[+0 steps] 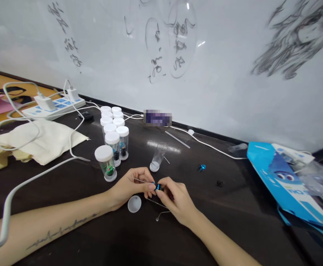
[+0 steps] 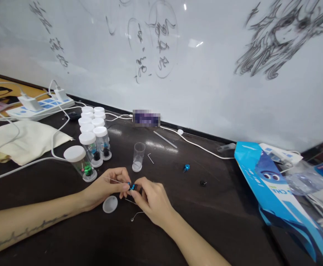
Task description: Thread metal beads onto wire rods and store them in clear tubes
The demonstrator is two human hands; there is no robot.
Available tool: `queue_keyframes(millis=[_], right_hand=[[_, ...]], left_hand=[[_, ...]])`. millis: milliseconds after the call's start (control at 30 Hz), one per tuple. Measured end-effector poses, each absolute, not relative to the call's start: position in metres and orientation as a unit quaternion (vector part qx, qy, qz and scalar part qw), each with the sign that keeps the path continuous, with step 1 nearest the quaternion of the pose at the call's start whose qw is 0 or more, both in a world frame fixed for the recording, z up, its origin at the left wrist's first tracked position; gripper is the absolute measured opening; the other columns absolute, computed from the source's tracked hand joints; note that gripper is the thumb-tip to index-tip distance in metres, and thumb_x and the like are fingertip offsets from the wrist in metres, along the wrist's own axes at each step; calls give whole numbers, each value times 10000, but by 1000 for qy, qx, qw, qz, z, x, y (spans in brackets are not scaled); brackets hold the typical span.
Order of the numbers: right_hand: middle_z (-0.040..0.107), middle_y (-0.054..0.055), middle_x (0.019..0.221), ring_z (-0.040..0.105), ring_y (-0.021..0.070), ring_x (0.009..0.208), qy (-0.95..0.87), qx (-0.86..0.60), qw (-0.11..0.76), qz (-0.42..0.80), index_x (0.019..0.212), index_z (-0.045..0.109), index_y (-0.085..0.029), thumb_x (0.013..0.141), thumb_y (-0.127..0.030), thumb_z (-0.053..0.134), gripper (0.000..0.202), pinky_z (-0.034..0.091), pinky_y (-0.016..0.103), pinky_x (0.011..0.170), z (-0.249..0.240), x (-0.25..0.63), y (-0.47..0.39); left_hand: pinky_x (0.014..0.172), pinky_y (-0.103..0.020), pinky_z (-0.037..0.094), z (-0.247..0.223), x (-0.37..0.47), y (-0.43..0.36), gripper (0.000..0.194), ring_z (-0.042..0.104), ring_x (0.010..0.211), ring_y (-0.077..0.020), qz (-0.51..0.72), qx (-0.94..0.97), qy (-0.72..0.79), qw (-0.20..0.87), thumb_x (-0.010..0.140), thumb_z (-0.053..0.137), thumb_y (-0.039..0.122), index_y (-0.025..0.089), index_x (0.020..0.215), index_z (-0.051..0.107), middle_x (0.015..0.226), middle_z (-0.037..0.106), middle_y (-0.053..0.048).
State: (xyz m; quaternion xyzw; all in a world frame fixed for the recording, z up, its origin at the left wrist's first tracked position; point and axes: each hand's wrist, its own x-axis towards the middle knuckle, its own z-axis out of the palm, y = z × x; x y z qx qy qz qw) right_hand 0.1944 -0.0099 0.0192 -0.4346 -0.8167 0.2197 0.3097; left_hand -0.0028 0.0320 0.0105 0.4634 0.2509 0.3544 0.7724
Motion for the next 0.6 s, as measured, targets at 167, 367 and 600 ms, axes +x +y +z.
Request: queue_keyframes(millis=[167, 367, 600], right_hand=[[535, -20, 633, 509, 126, 547, -829, -422, 301, 210, 803, 534, -187, 1013, -352, 402, 298, 361, 246, 575, 18, 195, -8], [529, -44, 643, 476, 101, 496, -811, -438, 329, 205, 980, 567, -176, 961, -382, 544, 208, 359, 221, 529, 16, 195, -9], [510, -31, 618, 487, 122, 526, -826, -430, 310, 192, 847, 558, -186, 1006, -380, 430, 282, 366, 248, 561, 17, 195, -10]], left_hand=[[534, -170, 487, 11, -3, 31, 241, 629, 574, -96, 345, 467, 254, 774, 726, 812, 213, 110, 782, 601, 649, 691, -27], [539, -171, 483, 12, -4, 32, 221, 616, 561, -86, 360, 462, 248, 771, 756, 788, 226, 112, 780, 600, 643, 681, -18], [541, -177, 482, 12, -3, 31, 242, 618, 572, -96, 346, 466, 255, 773, 733, 806, 232, 114, 778, 600, 650, 684, -27]])
